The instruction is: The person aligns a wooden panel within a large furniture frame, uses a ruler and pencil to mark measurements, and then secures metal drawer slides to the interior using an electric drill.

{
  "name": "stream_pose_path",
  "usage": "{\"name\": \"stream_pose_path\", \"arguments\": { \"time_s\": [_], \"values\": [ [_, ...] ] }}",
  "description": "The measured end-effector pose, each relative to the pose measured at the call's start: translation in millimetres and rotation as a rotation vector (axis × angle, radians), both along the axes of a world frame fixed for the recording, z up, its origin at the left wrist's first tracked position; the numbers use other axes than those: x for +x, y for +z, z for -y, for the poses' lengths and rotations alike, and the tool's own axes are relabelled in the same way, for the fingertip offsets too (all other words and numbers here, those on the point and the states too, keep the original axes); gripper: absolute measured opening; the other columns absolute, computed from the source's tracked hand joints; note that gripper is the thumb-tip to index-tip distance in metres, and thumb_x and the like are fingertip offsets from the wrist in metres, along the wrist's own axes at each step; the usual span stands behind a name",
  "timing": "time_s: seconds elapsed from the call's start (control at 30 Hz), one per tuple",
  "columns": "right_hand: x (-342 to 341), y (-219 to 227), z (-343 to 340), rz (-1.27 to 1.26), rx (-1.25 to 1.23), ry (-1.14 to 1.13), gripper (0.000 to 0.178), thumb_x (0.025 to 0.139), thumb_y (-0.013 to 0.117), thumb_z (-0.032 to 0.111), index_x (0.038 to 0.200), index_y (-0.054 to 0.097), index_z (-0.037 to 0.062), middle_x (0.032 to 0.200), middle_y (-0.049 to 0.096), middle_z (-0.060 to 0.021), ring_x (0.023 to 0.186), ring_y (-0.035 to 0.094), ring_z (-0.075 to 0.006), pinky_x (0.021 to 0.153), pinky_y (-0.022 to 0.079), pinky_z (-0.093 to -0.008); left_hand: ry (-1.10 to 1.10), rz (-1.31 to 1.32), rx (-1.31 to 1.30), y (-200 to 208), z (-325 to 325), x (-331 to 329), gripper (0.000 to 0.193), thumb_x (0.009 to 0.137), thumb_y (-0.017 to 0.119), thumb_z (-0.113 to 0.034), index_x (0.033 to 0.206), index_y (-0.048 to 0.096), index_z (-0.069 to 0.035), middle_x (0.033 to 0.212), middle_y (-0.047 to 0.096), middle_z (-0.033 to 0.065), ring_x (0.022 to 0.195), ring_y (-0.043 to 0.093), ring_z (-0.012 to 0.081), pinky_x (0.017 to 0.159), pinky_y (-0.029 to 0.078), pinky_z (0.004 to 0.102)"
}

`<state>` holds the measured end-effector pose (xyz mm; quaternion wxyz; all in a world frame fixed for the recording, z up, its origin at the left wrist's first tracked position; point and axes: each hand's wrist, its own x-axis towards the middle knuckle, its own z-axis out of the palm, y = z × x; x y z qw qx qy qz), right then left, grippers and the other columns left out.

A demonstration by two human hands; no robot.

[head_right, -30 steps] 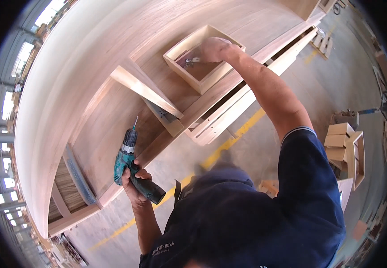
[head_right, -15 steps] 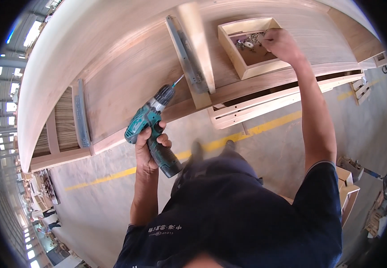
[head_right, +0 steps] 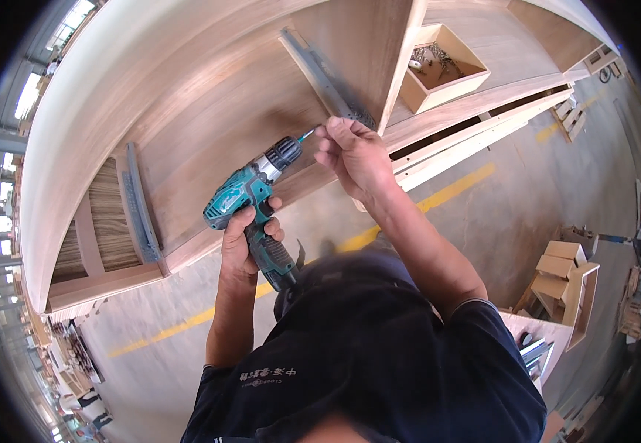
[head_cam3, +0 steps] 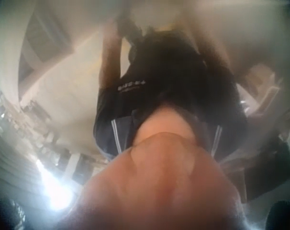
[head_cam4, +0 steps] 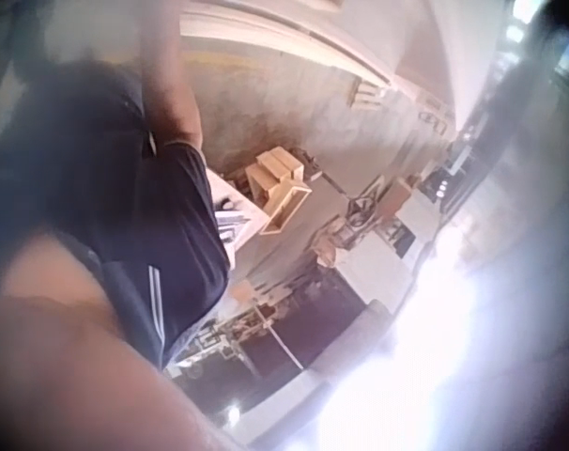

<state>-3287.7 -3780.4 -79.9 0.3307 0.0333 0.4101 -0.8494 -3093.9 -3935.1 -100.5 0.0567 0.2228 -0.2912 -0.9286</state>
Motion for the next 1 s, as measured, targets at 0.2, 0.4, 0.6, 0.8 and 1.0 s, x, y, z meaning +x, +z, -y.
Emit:
{"name": "stream_pose_path", "arguments": {
  "time_s": [0.2, 0.4, 0.6, 0.8, 1.0],
  "values": [
    [12.4, -1.9, 28.2, -0.003, 0.007, -0.075, 0.018, 0.100, 0.065, 0.022, 0.095, 0.062, 0.0048, 0.081, 0.065, -0.0020, 0.065, 0.064, -0.0112, 0.062, 0.060, -0.0244, -0.071, 0.003, 0.050, -0.1, 30.4, 11.1, 0.039, 0.089, 0.069, -0.021, 0.125, 0.060, -0.009, 0.111, 0.071, 0.0080, 0.076, 0.066, 0.0175, 0.068, 0.057, 0.0364],
    [14.8, -4.9, 38.0, -0.048, 0.040, -0.075, 0.022, 0.099, 0.066, 0.025, 0.091, 0.060, 0.0052, 0.076, 0.062, -0.0018, 0.063, 0.063, -0.0114, 0.059, 0.059, -0.0249, -0.148, 0.005, 0.009, -1.8, 51.3, 10.4, 0.041, 0.088, 0.068, -0.020, 0.126, 0.059, -0.009, 0.112, 0.070, 0.0088, 0.076, 0.065, 0.0177, 0.067, 0.057, 0.0370],
    [9.6, -7.2, 47.6, -0.082, 0.101, -0.063, 0.020, 0.100, 0.065, 0.024, 0.096, 0.060, 0.0046, 0.078, 0.059, -0.0020, 0.065, 0.060, -0.0120, 0.061, 0.057, -0.0258, -0.168, 0.000, -0.034, 2.7, 63.2, -1.9, 0.044, 0.089, 0.067, -0.019, 0.128, 0.054, -0.005, 0.111, 0.069, 0.0119, 0.072, 0.063, 0.0184, 0.070, 0.055, 0.0381],
    [0.4, -8.4, 63.3, -0.018, -0.065, -0.078, 0.020, 0.101, 0.064, 0.023, 0.097, 0.060, 0.0041, 0.077, 0.059, -0.0022, 0.066, 0.060, -0.0121, 0.062, 0.057, -0.0245, -0.156, -0.036, -0.058, 1.8, 69.7, -17.3, 0.043, 0.089, 0.065, -0.018, 0.128, 0.054, -0.004, 0.111, 0.068, 0.0119, 0.074, 0.063, 0.0182, 0.069, 0.055, 0.0376],
    [-11.7, -10.4, 80.5, -0.026, -0.056, -0.156, 0.018, 0.102, 0.061, 0.022, 0.099, 0.060, 0.0039, 0.079, 0.060, -0.0018, 0.067, 0.060, -0.0093, 0.063, 0.058, -0.0224, -0.125, -0.032, 0.003, 0.6, 72.5, -36.7, 0.042, 0.090, 0.064, -0.018, 0.128, 0.054, -0.004, 0.112, 0.067, 0.0123, 0.074, 0.062, 0.0188, 0.068, 0.054, 0.0372]
  ]
}}
